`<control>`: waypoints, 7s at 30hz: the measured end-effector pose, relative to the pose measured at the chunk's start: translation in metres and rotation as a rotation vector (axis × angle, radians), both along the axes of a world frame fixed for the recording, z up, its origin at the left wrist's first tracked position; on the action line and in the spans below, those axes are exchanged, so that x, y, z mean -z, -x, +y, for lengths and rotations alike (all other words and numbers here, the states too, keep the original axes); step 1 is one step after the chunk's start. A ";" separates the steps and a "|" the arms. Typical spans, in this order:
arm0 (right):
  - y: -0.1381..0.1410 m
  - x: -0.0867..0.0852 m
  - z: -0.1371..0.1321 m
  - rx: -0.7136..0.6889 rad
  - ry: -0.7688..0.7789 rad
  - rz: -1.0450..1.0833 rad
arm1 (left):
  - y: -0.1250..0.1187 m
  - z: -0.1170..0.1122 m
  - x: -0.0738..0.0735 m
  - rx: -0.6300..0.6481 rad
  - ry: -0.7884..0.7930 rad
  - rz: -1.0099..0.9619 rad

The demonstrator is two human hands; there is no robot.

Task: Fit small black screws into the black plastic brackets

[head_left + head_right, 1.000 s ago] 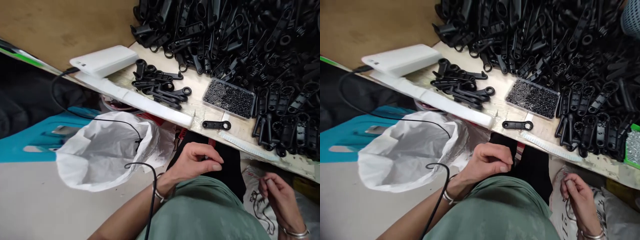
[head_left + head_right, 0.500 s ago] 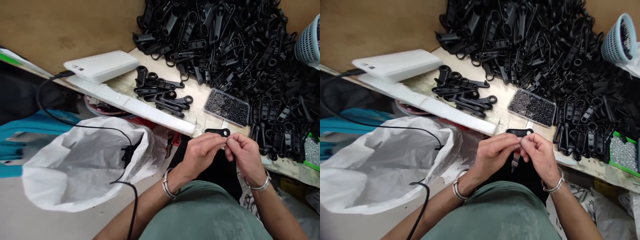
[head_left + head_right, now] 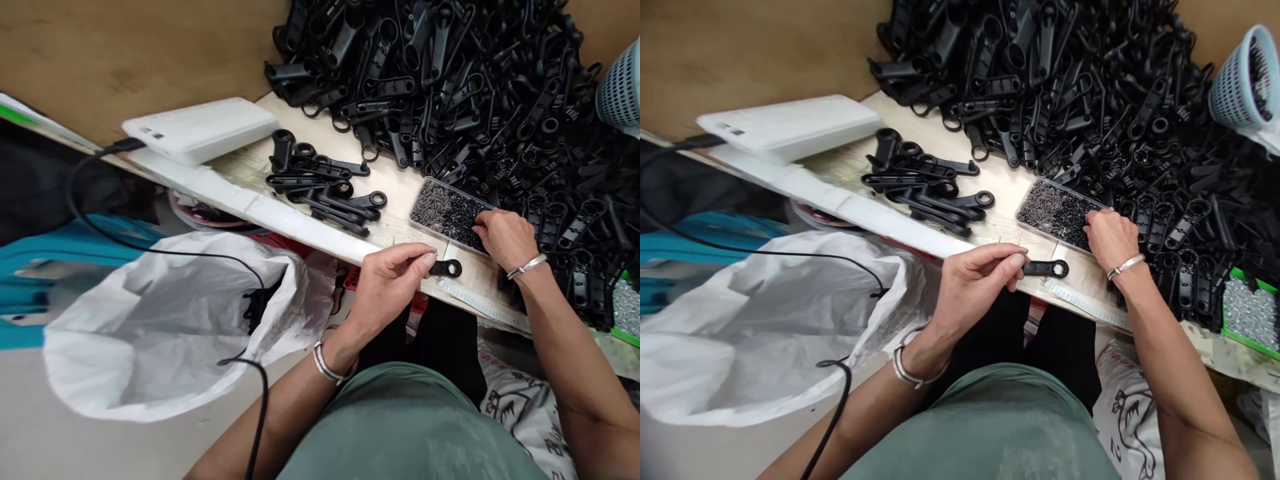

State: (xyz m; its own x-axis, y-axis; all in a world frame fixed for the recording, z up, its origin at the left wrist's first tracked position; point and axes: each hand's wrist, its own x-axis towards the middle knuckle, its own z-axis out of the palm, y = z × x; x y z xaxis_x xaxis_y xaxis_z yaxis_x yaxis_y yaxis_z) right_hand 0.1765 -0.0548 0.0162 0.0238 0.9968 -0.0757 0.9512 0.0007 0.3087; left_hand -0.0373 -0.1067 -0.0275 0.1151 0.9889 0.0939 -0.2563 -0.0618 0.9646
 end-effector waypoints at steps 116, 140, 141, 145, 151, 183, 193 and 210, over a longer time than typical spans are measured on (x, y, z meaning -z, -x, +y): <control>0.031 0.037 -0.113 0.042 -0.399 0.896 | 0.003 -0.008 0.021 -0.050 -0.885 1.177; 0.040 0.028 -0.090 -0.427 -0.312 0.344 | 0.002 -0.014 0.027 -0.060 -0.953 1.147; 0.042 0.026 -0.089 -0.419 -0.295 0.322 | 0.001 -0.015 0.028 -0.067 -0.960 1.143; 0.043 0.013 -0.084 -0.319 -0.139 0.406 | -0.001 -0.015 0.029 -0.099 -0.973 1.137; 0.024 0.008 -0.072 -0.009 0.204 0.905 | -0.001 -0.015 0.030 -0.092 -0.980 1.148; 0.038 0.013 -0.076 0.093 0.146 0.872 | -0.003 -0.017 0.044 -0.125 -0.999 0.988; 0.022 0.030 -0.099 0.322 -0.041 1.339 | -0.008 -0.022 0.033 -0.048 -0.900 1.146; 0.039 0.038 -0.108 0.495 -0.179 2.160 | -0.013 -0.025 0.033 -0.076 -0.915 0.973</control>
